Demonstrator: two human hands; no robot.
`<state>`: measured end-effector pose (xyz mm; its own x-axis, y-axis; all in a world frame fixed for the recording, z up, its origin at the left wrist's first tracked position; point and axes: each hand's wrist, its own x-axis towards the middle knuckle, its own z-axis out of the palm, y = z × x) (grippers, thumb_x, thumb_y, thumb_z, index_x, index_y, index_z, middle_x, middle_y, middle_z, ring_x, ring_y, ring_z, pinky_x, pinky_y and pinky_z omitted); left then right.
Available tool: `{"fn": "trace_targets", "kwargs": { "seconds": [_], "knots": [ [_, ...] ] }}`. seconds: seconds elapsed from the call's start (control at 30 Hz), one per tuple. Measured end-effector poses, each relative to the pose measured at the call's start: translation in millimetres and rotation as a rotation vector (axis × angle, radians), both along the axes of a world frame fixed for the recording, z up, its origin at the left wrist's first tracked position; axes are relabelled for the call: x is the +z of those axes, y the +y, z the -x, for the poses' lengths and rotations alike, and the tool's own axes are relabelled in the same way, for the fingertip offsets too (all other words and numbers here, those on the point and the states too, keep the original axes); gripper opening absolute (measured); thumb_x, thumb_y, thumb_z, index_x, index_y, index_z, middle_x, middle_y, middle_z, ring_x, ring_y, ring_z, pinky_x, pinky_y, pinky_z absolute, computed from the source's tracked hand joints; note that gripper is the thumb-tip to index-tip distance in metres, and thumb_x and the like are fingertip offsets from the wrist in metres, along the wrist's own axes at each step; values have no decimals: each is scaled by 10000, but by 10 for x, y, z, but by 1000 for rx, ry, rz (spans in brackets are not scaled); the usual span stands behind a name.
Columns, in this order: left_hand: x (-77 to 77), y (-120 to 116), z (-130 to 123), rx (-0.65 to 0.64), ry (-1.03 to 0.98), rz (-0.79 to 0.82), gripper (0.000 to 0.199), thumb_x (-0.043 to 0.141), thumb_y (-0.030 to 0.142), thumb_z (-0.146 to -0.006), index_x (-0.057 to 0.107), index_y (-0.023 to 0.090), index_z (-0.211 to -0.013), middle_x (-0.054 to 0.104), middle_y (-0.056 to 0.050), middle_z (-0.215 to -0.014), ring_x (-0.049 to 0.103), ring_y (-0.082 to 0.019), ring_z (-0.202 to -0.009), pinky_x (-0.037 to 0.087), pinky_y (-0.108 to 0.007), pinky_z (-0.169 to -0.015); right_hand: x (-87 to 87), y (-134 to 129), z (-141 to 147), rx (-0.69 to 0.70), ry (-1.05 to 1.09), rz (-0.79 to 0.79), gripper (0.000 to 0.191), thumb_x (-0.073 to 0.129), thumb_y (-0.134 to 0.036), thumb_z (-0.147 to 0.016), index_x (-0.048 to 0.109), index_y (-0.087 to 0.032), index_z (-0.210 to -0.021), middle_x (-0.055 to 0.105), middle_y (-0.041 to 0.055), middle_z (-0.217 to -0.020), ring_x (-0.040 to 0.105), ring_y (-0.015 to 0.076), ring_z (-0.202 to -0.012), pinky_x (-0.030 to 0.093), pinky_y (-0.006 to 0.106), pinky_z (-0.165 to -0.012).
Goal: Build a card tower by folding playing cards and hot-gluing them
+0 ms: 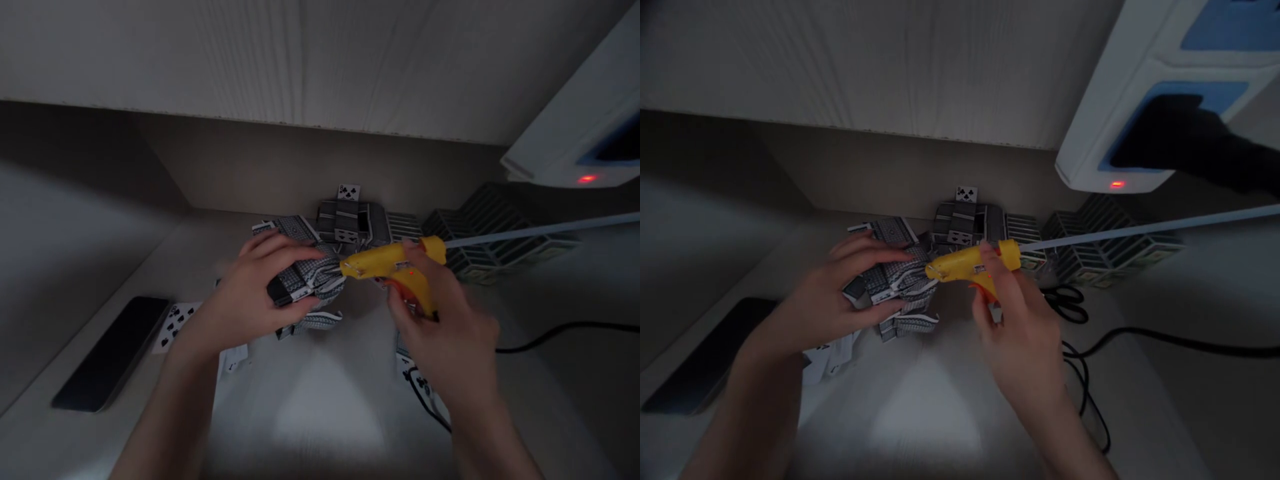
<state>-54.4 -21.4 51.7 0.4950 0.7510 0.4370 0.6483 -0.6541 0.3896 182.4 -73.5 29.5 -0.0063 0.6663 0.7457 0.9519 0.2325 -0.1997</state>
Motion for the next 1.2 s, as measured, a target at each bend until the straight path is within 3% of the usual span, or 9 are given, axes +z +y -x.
{"fn": "trace_targets", "kwargs": {
  "seconds": [0.13,0.33,0.53,0.73,0.87,1.1,1.2],
  "knots": [
    [8,1,1,-4,-8,21,438,706,426,-783,602,328,-1197,642,-9,-1175,560,-267,-1181,389,-449,-1091,15,5,-39,-8,23,20,514,597,-199,-887,506,-306,-1380,739,31,-1044,717,218,-865,580,326,-713],
    [15,0,-5,4,-19,41,421,714,414,-777,616,332,-1178,648,-6,-1149,563,-273,-1171,399,-457,-1085,82,7,-127,-28,-2,-19,521,617,-212,-874,513,-298,-1377,746,28,-1065,724,193,-830,575,296,-679],
    [15,-4,5,-8,-22,32,428,720,410,-772,601,322,-1174,641,-11,-1141,575,-274,-1148,375,-477,-1101,155,-16,-217,-95,-25,49,483,582,-209,-881,522,-316,-1348,726,47,-1148,723,244,-899,569,351,-697],
    [-26,-48,-119,88,-16,-57,344,701,455,-792,581,287,-1067,653,-23,-1080,589,-271,-1104,394,-516,-1073,167,-21,-263,-129,35,76,515,608,-242,-862,502,-319,-1360,677,58,-1258,715,247,-849,566,373,-692],
    [-47,-57,-174,60,-15,-60,297,660,391,-831,536,292,-1082,658,-14,-1111,618,-248,-1091,306,-540,-1159,149,-10,-277,-121,62,69,541,607,-242,-853,493,-344,-1372,676,37,-1261,707,239,-825,565,377,-684],
    [-22,-81,-114,-86,-60,132,581,621,220,-772,404,283,-1307,550,-49,-1390,527,-302,-1292,142,-613,-1217,136,43,-329,-194,116,39,478,647,-318,-826,568,-335,-1297,722,23,-1116,686,201,-687,546,350,-629],
    [-21,-85,-102,-133,-81,140,685,606,162,-706,378,296,-1338,500,-68,-1432,485,-333,-1321,205,-628,-1193,156,37,-326,-223,141,18,478,658,-342,-815,577,-333,-1287,719,21,-1101,682,201,-703,531,340,-610]
  ]
}}
